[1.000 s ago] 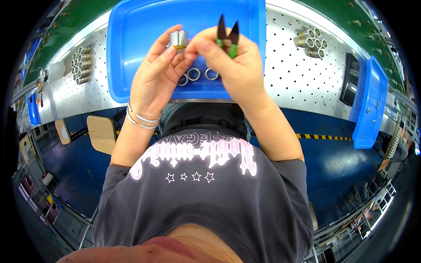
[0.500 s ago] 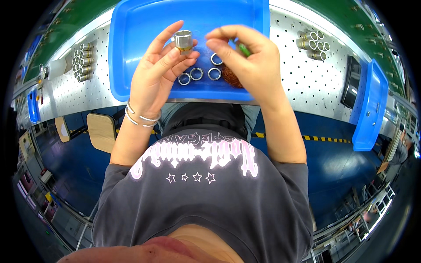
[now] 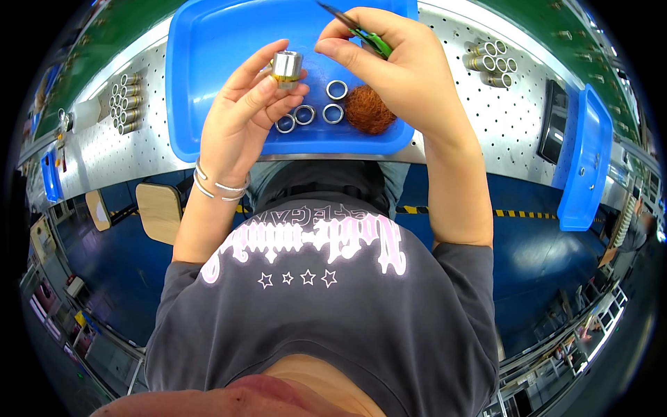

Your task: The person uses pliers to manipulate small metal rings and cylindrical parts over a blue tray. They repeatedly pick up a metal cylinder, use the pliers to adjust or place a ring, and then set the cylinder down on the tray or nearby surface.

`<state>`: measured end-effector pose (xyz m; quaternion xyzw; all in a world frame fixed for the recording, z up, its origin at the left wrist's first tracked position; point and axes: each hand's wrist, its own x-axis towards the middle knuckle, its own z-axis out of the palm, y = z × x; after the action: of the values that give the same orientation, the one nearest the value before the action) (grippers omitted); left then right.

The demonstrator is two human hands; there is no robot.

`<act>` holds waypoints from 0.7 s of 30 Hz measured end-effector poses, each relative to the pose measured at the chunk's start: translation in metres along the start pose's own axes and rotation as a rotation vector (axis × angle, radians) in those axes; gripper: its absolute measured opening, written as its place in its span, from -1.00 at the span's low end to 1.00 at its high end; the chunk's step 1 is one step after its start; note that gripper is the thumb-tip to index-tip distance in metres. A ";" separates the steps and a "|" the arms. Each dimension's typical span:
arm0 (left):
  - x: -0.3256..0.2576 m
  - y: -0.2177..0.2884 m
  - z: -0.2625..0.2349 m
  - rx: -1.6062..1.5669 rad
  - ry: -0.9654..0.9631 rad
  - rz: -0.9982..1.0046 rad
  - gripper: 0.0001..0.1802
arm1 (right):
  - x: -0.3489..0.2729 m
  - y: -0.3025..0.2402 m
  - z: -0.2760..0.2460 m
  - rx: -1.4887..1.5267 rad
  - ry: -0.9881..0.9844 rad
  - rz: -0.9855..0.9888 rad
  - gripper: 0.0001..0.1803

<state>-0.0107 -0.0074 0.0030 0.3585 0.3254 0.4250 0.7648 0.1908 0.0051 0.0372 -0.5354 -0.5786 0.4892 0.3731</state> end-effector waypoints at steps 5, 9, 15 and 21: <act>0.003 -0.002 -0.001 -0.145 0.016 -0.019 -0.53 | -0.001 0.004 0.009 0.276 0.018 -0.033 -0.97; 0.003 -0.003 0.001 -0.108 0.023 0.012 -0.55 | -0.003 -0.010 0.014 0.285 -0.007 0.012 -0.98; 0.003 -0.003 0.001 0.000 -0.005 0.035 -0.53 | 0.008 -0.016 0.009 -0.202 0.049 -0.498 -0.92; 0.002 -0.005 0.003 -0.024 0.015 0.051 -0.55 | 0.010 -0.020 0.012 -0.301 0.068 -0.634 -0.85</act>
<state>-0.0050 -0.0084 0.0003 0.3542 0.3167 0.4509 0.7556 0.1729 0.0139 0.0525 -0.3941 -0.7691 0.2399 0.4423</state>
